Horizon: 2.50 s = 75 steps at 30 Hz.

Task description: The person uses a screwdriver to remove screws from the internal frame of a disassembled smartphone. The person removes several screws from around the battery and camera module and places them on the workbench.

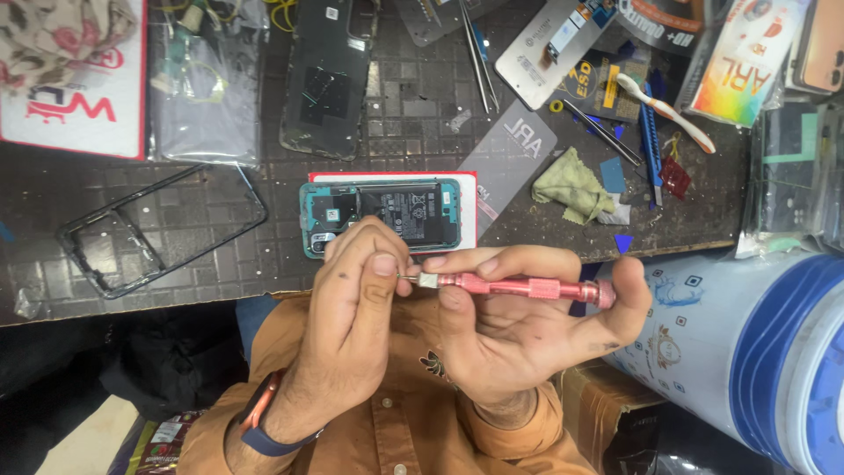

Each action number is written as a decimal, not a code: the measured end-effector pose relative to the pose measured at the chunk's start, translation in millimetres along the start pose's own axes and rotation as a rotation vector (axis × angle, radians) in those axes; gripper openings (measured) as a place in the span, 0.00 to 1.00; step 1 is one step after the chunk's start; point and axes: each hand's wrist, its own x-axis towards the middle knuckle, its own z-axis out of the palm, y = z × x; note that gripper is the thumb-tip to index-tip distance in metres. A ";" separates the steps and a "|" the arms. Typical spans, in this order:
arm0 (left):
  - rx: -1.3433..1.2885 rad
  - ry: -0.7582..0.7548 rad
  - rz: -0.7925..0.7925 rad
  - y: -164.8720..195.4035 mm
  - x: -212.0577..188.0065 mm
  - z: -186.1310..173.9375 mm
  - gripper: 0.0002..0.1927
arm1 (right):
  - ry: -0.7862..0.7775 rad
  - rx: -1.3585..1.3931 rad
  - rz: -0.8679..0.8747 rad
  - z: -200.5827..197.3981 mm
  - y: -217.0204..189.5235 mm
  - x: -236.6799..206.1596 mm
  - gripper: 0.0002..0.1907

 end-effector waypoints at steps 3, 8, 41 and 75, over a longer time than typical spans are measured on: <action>0.047 0.000 0.005 2.4 0.5 -0.9 0.19 | -0.029 -0.043 -0.031 0.8 -1.0 -0.4 0.53; 0.101 0.000 0.005 5.5 -0.1 -1.5 0.18 | -0.042 -0.126 -0.088 1.5 -2.8 -0.6 0.53; 0.809 0.139 0.224 -66.5 9.0 -13.2 0.27 | -0.192 -0.195 -0.145 -46.0 123.1 30.6 0.49; 0.809 0.148 0.236 -67.8 8.5 -12.4 0.22 | -0.877 -0.870 -0.429 -42.7 31.5 136.6 0.12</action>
